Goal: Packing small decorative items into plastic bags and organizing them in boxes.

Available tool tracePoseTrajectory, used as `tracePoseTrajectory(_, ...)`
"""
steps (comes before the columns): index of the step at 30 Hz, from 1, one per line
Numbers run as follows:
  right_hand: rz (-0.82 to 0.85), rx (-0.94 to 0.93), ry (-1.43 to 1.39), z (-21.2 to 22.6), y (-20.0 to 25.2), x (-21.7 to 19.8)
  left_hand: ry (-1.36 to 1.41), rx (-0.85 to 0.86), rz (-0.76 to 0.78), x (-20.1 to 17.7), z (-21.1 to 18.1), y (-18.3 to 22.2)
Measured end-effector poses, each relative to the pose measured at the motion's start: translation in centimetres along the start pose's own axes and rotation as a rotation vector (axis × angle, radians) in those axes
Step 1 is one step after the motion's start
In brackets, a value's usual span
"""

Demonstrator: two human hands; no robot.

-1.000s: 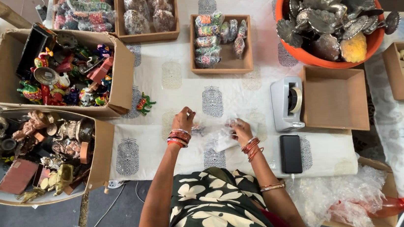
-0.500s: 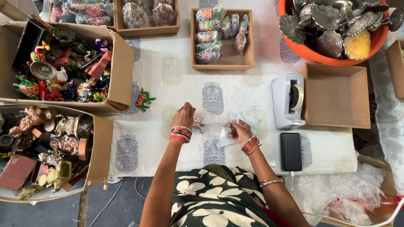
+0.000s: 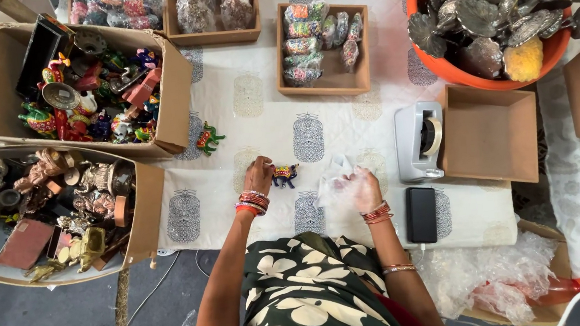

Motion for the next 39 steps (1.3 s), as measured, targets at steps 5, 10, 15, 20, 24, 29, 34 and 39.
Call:
tracePoseTrajectory(5, -0.196, -0.04, 0.171, -0.3, -3.0, -7.2, -0.118, 0.073, -0.059, 0.0, -2.9, 0.1)
tracePoseTrajectory(10, -0.253, -0.255, 1.02, 2.2, 2.3, 0.7, -0.33, -0.032, -0.132, -1.0, -2.5, -2.7)
tracePoseTrajectory(15, -0.276, -0.357, 1.507, 1.5, 0.9, -0.5, -0.678, -0.09, -0.328, -6.4, 0.8, -6.4)
tracePoseTrajectory(20, -0.271, -0.434, 1.546, 1.2, -1.8, -3.4, -0.709, -0.241, -0.113, -10.1, 1.0, -7.0)
tracePoseTrajectory(24, -0.237, -0.469, 1.446, 1.3, -2.6, -4.1, -0.251, -0.505, -0.099, -9.1, 1.8, -6.4)
tracePoseTrajectory(29, -0.279, -0.419, 1.242, 0.9, -3.8, -4.4, -0.238, 0.357, -0.24, -0.1, -5.0, -4.4)
tracePoseTrajectory(34, -0.288, -0.522, 1.071, 3.4, -2.6, -4.4, -0.137, 0.462, 0.263, 11.0, -10.7, 1.8)
tracePoseTrajectory(39, -0.476, -0.526, 0.774, 9.9, 1.7, -7.0, -0.208, 0.483, 0.484, 12.5, -11.9, 4.0)
Point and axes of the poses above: each hand's wrist, its own y-axis away from the middle knuckle, its own x-axis out of the palm, z = x × y, the point moved 5 cm from there along -y, towards the middle knuckle, and after that the axes turned 3 degrees about -z, right-handed, at the moved point
